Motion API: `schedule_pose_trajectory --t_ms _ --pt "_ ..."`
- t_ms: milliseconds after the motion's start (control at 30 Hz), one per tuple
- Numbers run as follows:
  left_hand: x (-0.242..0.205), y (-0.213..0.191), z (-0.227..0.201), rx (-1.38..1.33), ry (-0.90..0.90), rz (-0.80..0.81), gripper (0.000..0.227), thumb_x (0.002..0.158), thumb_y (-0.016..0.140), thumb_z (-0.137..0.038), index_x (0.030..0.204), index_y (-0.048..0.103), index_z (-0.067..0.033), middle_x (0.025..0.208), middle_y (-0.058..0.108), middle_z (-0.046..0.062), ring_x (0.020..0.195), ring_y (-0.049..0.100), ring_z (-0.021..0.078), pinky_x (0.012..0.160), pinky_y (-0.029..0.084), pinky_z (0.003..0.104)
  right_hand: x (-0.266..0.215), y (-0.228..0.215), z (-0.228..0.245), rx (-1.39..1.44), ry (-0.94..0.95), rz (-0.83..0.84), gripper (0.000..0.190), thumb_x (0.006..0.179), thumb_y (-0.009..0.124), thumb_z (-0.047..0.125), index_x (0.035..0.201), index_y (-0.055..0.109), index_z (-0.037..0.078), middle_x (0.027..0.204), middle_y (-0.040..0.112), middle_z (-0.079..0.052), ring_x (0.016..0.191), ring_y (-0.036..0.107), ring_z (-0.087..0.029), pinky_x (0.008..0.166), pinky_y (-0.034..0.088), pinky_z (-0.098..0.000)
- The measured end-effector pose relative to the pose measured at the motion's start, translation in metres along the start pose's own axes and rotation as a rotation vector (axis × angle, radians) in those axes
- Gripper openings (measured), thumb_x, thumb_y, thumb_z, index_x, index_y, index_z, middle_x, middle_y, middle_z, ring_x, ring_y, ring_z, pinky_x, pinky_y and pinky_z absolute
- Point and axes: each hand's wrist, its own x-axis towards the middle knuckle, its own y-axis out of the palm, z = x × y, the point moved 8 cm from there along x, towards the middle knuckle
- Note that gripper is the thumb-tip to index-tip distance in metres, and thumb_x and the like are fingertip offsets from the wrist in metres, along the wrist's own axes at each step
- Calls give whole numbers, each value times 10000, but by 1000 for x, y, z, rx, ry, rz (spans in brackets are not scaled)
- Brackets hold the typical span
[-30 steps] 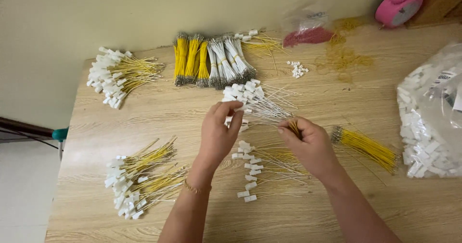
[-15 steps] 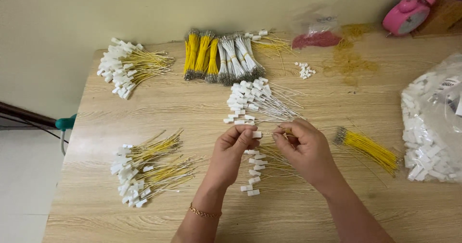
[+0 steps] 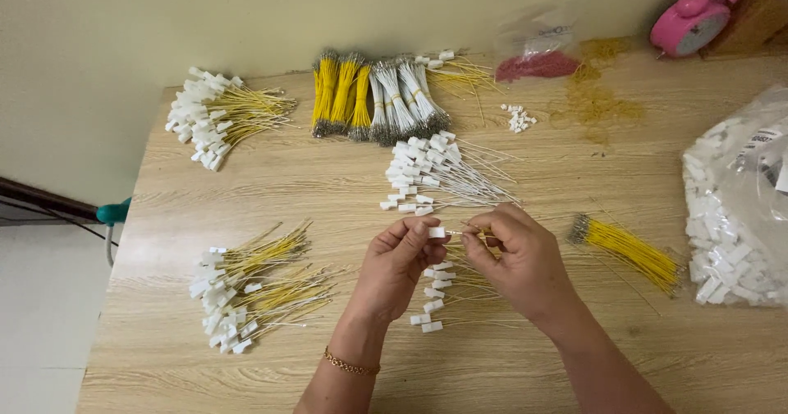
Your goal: Insert wires into plastic connector housings to assemble wire harnesses.
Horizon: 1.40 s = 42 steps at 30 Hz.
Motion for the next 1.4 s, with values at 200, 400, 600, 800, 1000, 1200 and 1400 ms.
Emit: schedule_pose_trajectory --t_ms 200,400,600,800,1000,1200,1400 --pt "1 -4 4 142 4 -37 232 1008 662 -194 1133 726 -10 933 737 66 818 680 146 774 567 299 -1 2 4 -43 -93 19 156 876 768 184 982 747 72 818 640 -25 696 611 -120 582 506 -293" --pt "0 0 0 132 -2 -51 217 994 662 -179 1121 730 -16 911 742 65 813 691 146 779 584 301 1 11 -15 137 110 100 120 923 692 164 970 669 56 845 634 -23 695 615 -122 586 517 -298" --pt "0 1 1 259 48 -64 197 999 674 -167 1108 730 -12 922 738 48 830 692 132 772 579 286 3 14 -9 88 16 113 100 923 683 151 929 666 53 814 621 -25 693 614 -132 598 512 -308" --pt "2 -11 7 329 14 -115 180 984 674 -135 1089 725 2 929 747 46 842 703 130 785 594 278 6 27 -23 -4 39 195 164 937 668 206 942 674 41 803 624 -42 697 617 -160 624 509 -348" --pt "-1 16 -39 1119 38 -176 225 914 729 -204 1072 732 -44 925 760 58 801 718 124 706 601 282 9 22 -60 23 336 196 331 1070 458 310 1013 680 71 883 652 -22 772 645 -137 720 565 -321" --pt "32 15 -58 1676 688 -222 178 873 748 -124 1044 786 -92 1004 732 90 918 657 282 843 518 443 14 3 -78 66 351 75 286 1038 501 321 1218 560 107 826 617 -72 701 572 -137 645 511 -328" --pt "70 11 -37 2026 586 -201 156 820 779 -222 966 790 -170 1005 693 50 994 601 262 861 448 448 9 13 -86 259 187 94 169 1021 597 198 1092 621 46 854 603 2 721 541 -80 625 501 -255"
